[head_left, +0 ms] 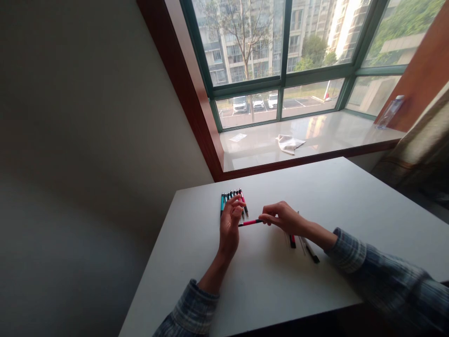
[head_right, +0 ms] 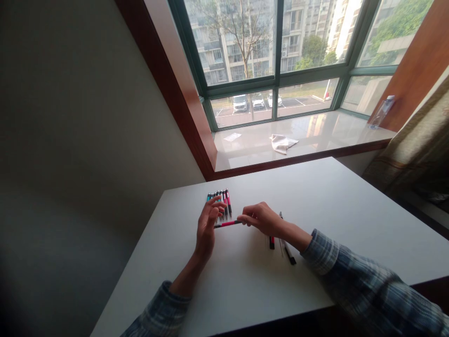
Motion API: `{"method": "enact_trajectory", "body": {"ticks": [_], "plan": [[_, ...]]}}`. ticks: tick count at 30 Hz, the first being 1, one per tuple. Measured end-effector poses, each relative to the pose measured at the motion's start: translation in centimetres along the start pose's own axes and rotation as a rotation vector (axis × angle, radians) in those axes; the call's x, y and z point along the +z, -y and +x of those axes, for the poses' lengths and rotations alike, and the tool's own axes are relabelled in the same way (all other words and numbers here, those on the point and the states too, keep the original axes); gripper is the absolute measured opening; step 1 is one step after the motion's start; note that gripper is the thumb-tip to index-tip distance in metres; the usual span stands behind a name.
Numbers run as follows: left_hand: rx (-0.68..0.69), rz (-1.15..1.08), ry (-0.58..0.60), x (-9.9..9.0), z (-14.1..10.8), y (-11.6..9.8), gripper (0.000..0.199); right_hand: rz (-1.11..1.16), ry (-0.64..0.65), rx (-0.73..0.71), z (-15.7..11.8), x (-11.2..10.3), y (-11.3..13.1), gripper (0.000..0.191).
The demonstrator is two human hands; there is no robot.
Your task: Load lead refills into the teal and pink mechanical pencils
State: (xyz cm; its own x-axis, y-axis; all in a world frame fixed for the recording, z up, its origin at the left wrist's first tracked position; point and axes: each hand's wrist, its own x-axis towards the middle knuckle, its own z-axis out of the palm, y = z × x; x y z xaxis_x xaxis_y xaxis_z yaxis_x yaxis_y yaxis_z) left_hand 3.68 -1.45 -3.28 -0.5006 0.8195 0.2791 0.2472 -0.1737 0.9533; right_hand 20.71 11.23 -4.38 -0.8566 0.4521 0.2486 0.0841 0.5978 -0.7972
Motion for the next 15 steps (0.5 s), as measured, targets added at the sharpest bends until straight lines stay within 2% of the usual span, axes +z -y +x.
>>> {"method": "enact_trajectory", "body": {"ticks": [2,4,8,10,12,15], "plan": [[0.0,0.006,-0.003,-0.1,0.1,-0.1,0.046,-0.013,0.01,-0.01,0.0,0.1,0.2,0.048],[-0.007,0.003,-0.008,-0.3,0.3,-0.1,0.044,-0.029,-0.041,-0.001,0.1,-0.1,0.3,0.049],[-0.053,-0.013,-0.089,-0.4,0.9,0.3,0.035,-0.004,-0.266,0.065,0.2,-0.8,0.5,0.049],[-0.079,-0.06,-0.106,-0.4,1.2,0.7,0.032,0.007,-0.334,0.086,0.2,-0.9,0.5,0.049],[-0.111,-0.132,-0.099,-0.5,1.4,1.0,0.032,-0.002,-0.343,0.089,0.1,-0.8,0.5,0.05],[-0.207,-0.295,-0.116,-0.6,1.7,1.2,0.031,-0.032,-0.269,0.062,0.0,-0.4,0.5,0.049]]}}
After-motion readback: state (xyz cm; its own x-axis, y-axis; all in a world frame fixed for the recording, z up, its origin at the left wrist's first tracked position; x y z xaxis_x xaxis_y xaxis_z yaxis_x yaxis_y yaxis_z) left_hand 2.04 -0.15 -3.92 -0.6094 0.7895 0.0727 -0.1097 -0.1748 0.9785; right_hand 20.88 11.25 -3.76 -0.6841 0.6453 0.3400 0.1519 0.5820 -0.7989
